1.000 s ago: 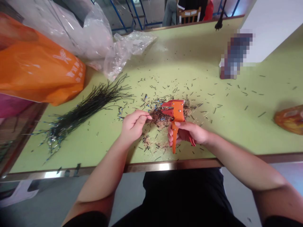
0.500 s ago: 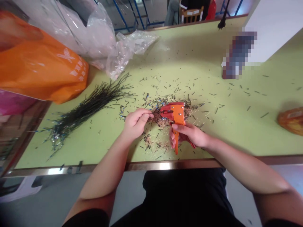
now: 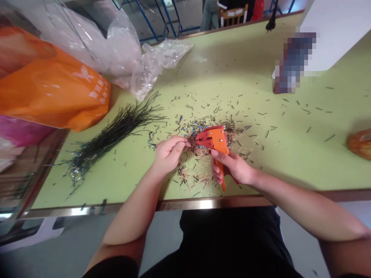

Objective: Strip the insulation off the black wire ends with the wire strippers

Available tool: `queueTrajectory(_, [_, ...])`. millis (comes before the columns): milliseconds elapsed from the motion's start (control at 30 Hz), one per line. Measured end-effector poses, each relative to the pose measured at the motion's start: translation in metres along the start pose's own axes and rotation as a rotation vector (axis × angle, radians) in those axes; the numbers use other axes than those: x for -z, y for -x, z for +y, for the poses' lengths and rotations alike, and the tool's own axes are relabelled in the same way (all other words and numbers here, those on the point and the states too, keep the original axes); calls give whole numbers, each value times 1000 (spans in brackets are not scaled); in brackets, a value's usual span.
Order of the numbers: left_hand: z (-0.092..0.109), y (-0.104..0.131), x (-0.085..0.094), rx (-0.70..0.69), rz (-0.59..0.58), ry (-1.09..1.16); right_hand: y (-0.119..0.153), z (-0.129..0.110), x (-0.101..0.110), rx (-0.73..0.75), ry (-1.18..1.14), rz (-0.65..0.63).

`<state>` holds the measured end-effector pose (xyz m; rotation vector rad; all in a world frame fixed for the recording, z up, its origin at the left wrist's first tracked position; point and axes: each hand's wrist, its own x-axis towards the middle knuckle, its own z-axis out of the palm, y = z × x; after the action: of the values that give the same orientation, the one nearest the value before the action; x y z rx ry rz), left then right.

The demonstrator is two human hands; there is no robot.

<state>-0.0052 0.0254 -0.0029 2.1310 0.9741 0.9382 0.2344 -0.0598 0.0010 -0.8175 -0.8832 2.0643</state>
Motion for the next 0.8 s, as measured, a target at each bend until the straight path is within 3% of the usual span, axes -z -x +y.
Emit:
queueTrajectory(400, [6,-2,-7,69,-28,81,-9,11,-7,38,-128,56])
queueTrajectory(600, [7,1,-8,170,5,277,-12,8,-7,45,-165,-46])
queueTrajectory(700, [11,4,2,178,71,488,-8,-6,-1,211,-207,-33])
queueTrajectory(800, [13,2,13,184,273,636,-2,-29,16,429,-362,206])
